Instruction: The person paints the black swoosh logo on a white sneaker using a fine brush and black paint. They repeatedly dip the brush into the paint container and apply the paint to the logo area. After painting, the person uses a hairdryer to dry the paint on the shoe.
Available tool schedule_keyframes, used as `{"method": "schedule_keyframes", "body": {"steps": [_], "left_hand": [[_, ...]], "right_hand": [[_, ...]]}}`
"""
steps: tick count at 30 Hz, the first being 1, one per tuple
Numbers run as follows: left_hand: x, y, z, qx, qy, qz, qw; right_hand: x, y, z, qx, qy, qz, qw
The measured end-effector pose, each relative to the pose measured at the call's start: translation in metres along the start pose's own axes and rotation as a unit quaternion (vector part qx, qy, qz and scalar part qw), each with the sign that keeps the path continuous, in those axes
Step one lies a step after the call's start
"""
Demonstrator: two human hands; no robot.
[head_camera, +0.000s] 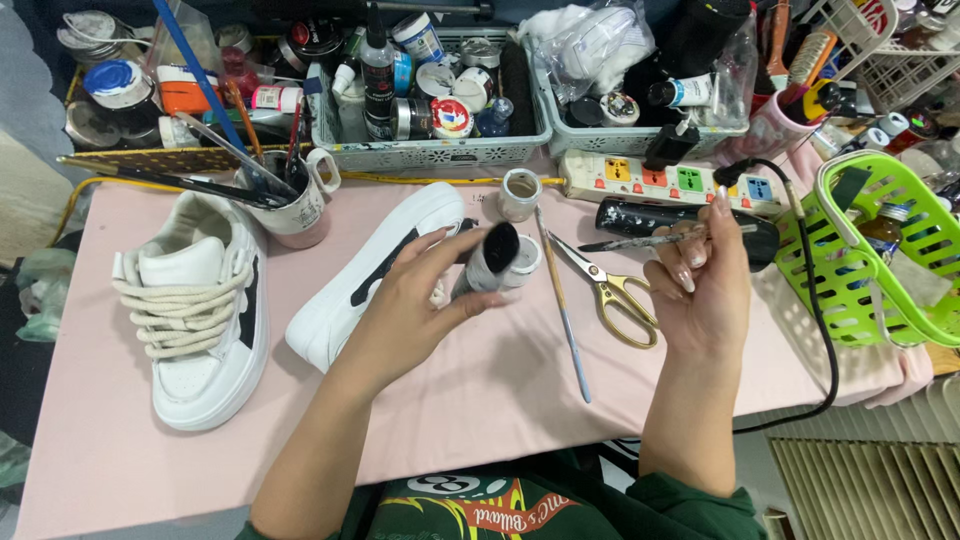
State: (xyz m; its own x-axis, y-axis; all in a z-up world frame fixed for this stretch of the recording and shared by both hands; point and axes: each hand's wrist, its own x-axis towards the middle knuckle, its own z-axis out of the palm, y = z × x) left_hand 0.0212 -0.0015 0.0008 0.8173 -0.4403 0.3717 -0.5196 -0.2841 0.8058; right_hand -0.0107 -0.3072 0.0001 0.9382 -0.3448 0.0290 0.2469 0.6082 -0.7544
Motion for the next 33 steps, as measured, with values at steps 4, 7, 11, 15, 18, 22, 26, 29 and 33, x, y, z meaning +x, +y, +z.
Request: {"method": "schedule_keyframes", "body": {"steps": [4, 7, 11, 15, 18, 22, 26, 29, 33], "left_hand": [[0.014, -0.004, -0.003, -0.103, 0.02, -0.081, 0.991], [0.04, -0.019, 0.003, -0.043, 0.093, -0.085, 0.991], [0.091, -0.064, 0.002, 0.048, 0.056, -0.053, 0.996], [0.122, -0.112, 0.019, 0.029, 0.009, -0.107, 0.994], [0.149, -0.141, 0.036, -0.062, -0.027, -0.098, 0.993], [0.17, -0.169, 0.051, -0.067, -0.067, -0.169, 0.981], [0.177, -0.191, 0.061, 0.1, -0.092, -0.181, 0.974], [0.182, -0.187, 0.062, 0.238, -0.105, -0.195, 0.946], [0.19, -0.155, 0.05, 0.418, -0.122, -0.175, 0.883]], "right_hand": [[0.001, 0.016, -0.023, 0.072, 0.012, 0.023, 0.997], [0.008, 0.033, -0.051, 0.142, 0.008, 0.03, 0.989], [0.017, 0.064, -0.075, 0.157, 0.064, 0.0, 0.985], [0.022, 0.08, -0.086, 0.163, 0.09, 0.006, 0.983], [0.022, 0.082, -0.089, 0.166, 0.099, 0.002, 0.981], [0.02, 0.081, -0.089, 0.159, 0.106, -0.006, 0.982], [0.019, 0.081, -0.086, 0.152, 0.105, -0.013, 0.983], [0.017, 0.079, -0.084, 0.145, 0.113, -0.018, 0.983], [0.014, 0.077, -0.079, 0.118, 0.144, -0.03, 0.982]]}}
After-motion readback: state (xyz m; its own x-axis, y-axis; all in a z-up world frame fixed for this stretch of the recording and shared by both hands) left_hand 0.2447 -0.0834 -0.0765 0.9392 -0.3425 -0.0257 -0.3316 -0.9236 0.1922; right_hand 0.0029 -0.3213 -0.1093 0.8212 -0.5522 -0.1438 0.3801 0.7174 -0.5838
